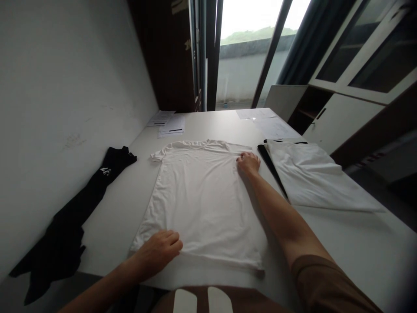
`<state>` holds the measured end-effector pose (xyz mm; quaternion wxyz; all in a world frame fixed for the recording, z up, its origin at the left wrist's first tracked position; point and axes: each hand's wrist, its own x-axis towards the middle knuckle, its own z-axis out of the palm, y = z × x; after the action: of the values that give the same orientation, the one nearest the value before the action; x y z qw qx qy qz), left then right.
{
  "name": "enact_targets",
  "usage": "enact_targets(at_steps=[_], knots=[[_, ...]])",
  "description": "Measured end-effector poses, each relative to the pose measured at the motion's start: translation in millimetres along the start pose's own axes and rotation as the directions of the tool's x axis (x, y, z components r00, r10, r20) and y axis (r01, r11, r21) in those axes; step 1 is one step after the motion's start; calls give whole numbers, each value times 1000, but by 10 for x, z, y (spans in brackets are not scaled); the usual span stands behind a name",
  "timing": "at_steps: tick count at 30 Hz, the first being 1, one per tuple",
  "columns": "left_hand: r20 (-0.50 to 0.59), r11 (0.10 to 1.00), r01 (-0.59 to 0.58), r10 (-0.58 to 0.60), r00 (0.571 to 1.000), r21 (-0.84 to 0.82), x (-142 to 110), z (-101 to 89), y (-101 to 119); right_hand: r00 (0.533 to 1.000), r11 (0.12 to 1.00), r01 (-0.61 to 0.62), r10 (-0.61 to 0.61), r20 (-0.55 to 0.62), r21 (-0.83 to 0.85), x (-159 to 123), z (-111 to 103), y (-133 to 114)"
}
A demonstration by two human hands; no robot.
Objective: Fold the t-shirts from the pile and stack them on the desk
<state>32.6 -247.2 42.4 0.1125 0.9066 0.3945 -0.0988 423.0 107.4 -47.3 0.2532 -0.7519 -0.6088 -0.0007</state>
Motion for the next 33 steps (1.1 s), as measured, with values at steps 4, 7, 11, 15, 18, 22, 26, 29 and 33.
enact_targets(at_steps=[4,7,11,15,18,22,26,29,33], knots=[[10,998,-52,52,999,-31,10,-21,-17,1000,1000,-22,22,-8,1,40,-9,93],[16,986,-42,45,999,-163,-25,-94,-57,1000,1000,-15,15,0,5,56,3,111],[29,956,101,-96,995,-275,-133,-48,-281,1000,1000,5,-5,14,24,77,31,119],[51,873,298,-302,952,-385,-325,59,-566,998,996,55,-57,19,69,93,62,137],[133,810,367,-347,929,-457,-493,7,-638,999,995,53,-54,8,83,85,72,140],[329,700,370,-200,923,-611,-654,-192,-636,999,995,51,-50,-8,90,64,58,128],[446,511,407,-52,894,-757,-636,-312,-877,999,995,45,-43,-26,89,57,28,108],[277,517,345,-206,938,-783,-436,-303,-1263,995,989,86,-80,-58,116,52,7,69],[-83,620,333,-544,835,-711,72,-257,-1881,982,967,187,-184,-35,174,19,-19,-23]])
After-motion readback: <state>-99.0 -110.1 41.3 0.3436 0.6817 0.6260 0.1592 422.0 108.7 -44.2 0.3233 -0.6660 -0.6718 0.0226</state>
